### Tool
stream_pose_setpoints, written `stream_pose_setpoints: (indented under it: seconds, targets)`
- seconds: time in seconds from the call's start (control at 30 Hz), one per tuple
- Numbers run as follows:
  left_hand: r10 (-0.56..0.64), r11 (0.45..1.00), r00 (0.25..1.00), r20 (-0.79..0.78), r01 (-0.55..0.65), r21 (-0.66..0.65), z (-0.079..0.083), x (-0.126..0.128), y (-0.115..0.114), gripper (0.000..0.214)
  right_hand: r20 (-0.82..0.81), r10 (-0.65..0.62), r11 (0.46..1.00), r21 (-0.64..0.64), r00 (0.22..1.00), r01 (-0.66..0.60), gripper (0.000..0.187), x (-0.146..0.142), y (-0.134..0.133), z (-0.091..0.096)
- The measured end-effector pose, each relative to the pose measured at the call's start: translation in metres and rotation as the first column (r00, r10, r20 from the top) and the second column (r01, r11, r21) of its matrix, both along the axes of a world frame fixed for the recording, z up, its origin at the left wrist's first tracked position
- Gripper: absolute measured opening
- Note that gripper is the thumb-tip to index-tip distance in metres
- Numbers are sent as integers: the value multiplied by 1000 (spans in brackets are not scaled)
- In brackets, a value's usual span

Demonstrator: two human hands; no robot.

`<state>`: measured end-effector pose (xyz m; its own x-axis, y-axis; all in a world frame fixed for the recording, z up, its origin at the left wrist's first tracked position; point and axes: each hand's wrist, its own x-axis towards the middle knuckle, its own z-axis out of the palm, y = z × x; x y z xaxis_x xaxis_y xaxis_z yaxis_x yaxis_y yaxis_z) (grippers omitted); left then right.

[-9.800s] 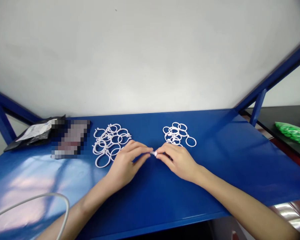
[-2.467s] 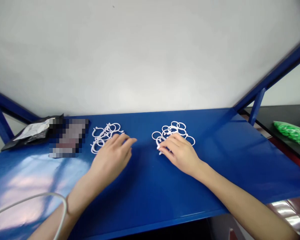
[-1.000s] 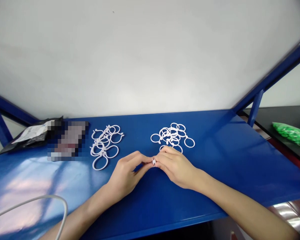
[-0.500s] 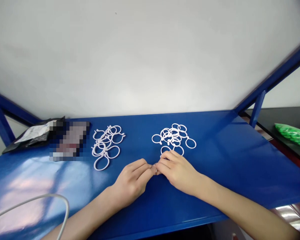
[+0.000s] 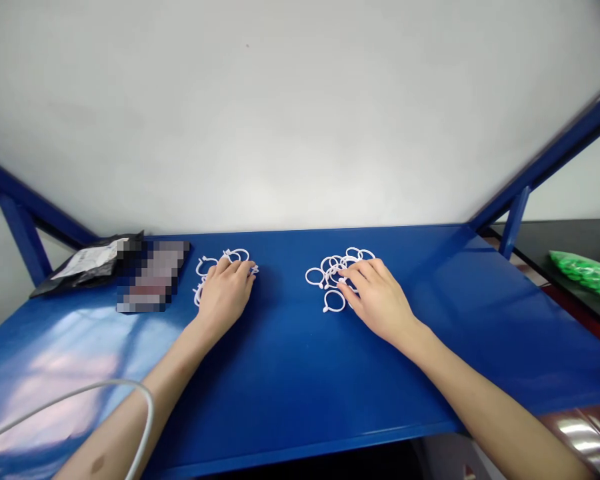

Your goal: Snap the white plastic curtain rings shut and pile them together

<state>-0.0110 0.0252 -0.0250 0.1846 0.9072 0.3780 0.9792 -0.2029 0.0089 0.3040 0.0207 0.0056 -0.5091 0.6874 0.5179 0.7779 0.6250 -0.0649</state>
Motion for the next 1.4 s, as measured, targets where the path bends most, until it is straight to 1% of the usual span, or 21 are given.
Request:
stream_pose_setpoints:
  seconds: [0.07,0.1,0.17,0.2,0.27,0.33,0.37,0.4,0.43,0.5,0.6,0.73,0.83,0.93,1.03,1.17,1.23,1.3,1.4]
  targets:
    - [-101,995,988,114,102,4,3,5,-1,24,-32,37,999,-27,999,-38,19,-2,-3,0]
    - [-161,986,967,199,164,0,5,10,-4,24,-57,62,997,-46,996,-64,19,-5,-5,1]
    - [-252,955,883,396,292,-43,12,24,-14,24,-124,124,987,-92,985,-135,21,-10,-11,1]
    - [-267,933,827,496,351,-83,16,33,-20,24,-164,159,977,-114,974,-178,23,-13,-14,0]
    - [-241,877,703,669,454,-161,23,49,-35,21,-241,233,949,-157,942,-274,26,-18,-20,-1]
    - [-192,810,571,798,552,-199,27,61,-47,17,-308,280,912,-209,909,-352,20,-22,-25,-3]
    - [-165,779,520,838,589,-212,29,65,-51,16,-335,285,895,-242,898,-374,15,-24,-26,-4]
    - [-141,758,486,862,614,-222,29,68,-55,15,-355,277,881,-277,893,-384,10,-25,-28,-4]
    - [-123,746,469,875,625,-231,29,70,-57,15,-367,263,870,-310,892,-384,8,-26,-29,-5]
    - [-106,749,464,879,619,-236,27,71,-58,15,-376,234,855,-360,897,-373,9,-28,-30,-4]
    - [-106,780,453,885,590,-209,22,70,-57,15,-368,224,844,-389,902,-368,11,-28,-31,-4]
    - [-98,838,410,907,525,-148,20,71,-57,11,-336,257,845,-376,906,-380,16,-27,-31,-3]
    - [-110,854,408,906,505,-124,20,73,-57,9,-300,278,861,-343,913,-375,19,-28,-32,-4]
    - [-174,857,437,883,509,-83,20,75,-57,8,-261,302,885,-282,917,-371,25,-28,-34,-6]
    - [-281,852,444,851,524,8,19,77,-60,6,-251,320,890,-251,914,-380,26,-28,-36,-7]
    - [-419,817,449,789,565,113,18,77,-64,7,-241,369,877,-230,898,-422,27,-26,-39,-8]
    - [-475,798,469,744,587,139,17,76,-65,9,-219,392,872,-219,893,-437,27,-25,-39,-7]
    - [-518,781,492,700,605,153,17,75,-65,10,-194,404,872,-212,894,-440,27,-25,-40,-7]
    - [-543,779,514,664,604,168,20,75,-65,10,-191,400,878,-201,897,-434,29,-27,-40,-5]
